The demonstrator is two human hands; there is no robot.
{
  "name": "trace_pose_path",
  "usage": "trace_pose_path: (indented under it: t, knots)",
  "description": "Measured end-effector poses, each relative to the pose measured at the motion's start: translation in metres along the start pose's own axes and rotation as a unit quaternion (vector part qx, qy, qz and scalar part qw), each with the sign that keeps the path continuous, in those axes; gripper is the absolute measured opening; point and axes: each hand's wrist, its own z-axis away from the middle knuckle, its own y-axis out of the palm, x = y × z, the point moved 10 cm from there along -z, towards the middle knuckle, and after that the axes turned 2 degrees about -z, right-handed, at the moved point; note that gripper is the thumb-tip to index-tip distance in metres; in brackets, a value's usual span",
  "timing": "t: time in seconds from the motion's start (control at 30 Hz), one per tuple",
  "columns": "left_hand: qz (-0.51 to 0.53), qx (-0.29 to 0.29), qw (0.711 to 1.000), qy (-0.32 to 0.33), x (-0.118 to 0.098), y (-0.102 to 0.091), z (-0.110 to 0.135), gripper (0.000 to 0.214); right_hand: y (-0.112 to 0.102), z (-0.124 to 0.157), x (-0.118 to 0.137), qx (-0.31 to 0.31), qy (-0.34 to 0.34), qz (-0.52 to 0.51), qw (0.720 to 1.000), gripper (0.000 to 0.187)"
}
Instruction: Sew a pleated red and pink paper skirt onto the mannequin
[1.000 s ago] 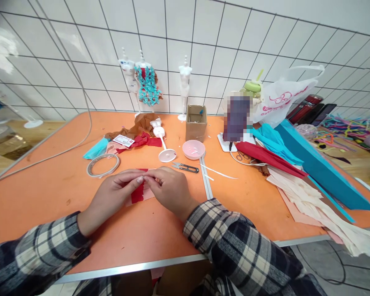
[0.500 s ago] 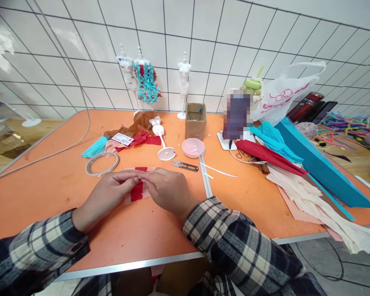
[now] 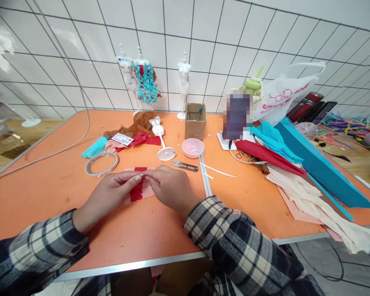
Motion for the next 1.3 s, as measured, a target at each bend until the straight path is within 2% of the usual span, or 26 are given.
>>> trace_pose_path:
  t: [0.17, 0.47, 0.7, 0.97, 1.2, 1.3]
  knots:
    - [-0.003, -0.002, 1.000, 0.010, 0.000, 0.000, -0.001, 0.034, 0.000, 0.000, 0.002, 0.008, -0.004, 0.014, 1.000, 0.023]
    - [0.027, 0.013, 0.999, 0.019, -0.004, 0.006, -0.001, 0.035, -0.011, -0.002, 0.003, -0.042, 0.017, -0.056, 0.997, 0.015]
    - [0.044, 0.023, 0.999, 0.015, -0.003, 0.007, 0.000, 0.036, -0.006, -0.003, 0.001, -0.037, 0.032, -0.085, 0.995, 0.008]
    - [0.091, 0.033, 0.995, 0.001, 0.000, 0.009, 0.001, 0.033, 0.005, -0.004, -0.013, 0.007, 0.121, -0.147, 0.982, 0.005]
    - [0.096, 0.019, 0.995, -0.018, 0.006, 0.007, 0.003, 0.033, 0.003, 0.000, -0.034, -0.013, 0.208, -0.209, 0.955, 0.003]
    - [0.094, 0.035, 0.995, -0.013, 0.004, 0.010, 0.004, 0.035, 0.008, 0.002, -0.040, -0.008, 0.233, -0.229, 0.945, 0.006]
